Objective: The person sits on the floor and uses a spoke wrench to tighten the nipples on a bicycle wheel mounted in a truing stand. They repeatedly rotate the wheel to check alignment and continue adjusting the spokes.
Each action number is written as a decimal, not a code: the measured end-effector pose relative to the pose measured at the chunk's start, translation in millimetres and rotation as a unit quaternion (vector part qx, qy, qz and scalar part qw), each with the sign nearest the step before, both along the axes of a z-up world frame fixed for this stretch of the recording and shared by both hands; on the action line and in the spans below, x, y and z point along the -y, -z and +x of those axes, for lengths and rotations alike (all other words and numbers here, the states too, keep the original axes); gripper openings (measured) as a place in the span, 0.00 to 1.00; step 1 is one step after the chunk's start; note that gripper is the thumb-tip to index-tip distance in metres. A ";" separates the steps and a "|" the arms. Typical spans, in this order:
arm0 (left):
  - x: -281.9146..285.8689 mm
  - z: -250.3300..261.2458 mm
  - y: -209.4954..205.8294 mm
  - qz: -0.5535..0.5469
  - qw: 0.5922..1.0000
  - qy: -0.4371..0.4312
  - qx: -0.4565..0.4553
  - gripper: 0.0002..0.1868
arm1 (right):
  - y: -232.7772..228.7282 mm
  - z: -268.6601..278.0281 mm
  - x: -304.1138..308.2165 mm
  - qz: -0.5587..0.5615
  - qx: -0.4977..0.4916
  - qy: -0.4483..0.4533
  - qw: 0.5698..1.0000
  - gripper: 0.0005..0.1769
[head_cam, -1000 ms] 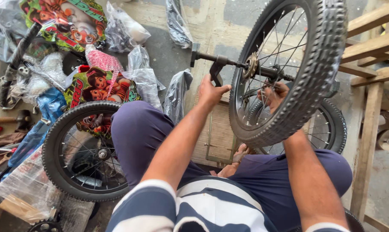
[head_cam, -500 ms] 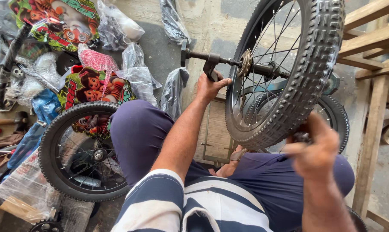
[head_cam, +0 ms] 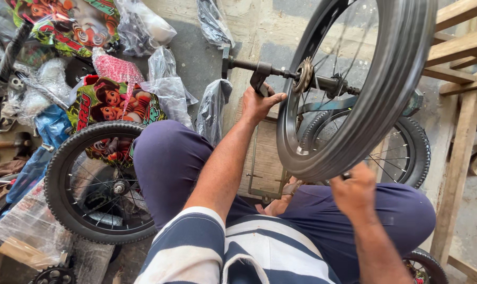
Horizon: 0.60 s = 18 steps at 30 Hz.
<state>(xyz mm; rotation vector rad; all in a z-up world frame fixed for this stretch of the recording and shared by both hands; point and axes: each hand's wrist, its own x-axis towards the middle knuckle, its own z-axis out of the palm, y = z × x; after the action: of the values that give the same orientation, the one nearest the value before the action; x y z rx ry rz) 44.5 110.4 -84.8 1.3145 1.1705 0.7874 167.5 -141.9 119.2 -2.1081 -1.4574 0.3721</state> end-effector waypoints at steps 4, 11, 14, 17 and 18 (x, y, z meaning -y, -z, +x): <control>1.4 0.9 1.5 0.010 1.000 -0.010 0.016 0.20 | -29.3 19.8 -12.3 0.115 -0.093 -0.009 0.989 0.08; 0.4 -1.3 -8.0 -0.020 1.000 0.004 -0.020 0.23 | -103.7 11.7 -43.4 0.230 -0.138 -0.021 0.963 0.34; -0.1 -0.5 -9.3 -0.018 1.000 -0.001 -0.021 0.22 | -99.2 -21.0 -43.9 0.204 -0.173 -0.046 0.962 0.45; -0.5 -0.7 -9.1 -0.048 0.999 0.008 -0.006 0.21 | -46.5 -57.4 -32.8 0.201 -0.109 -0.068 0.971 0.23; -0.2 -0.5 -9.3 -0.036 0.999 0.006 -0.006 0.21 | -29.2 -64.9 -25.1 0.130 -0.052 -0.068 0.988 0.18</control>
<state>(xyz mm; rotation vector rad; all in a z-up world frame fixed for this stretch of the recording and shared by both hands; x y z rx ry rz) 44.0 110.6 -75.4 1.2681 1.1889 0.7218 102.6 -116.8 148.4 -1.7653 -1.5044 0.3190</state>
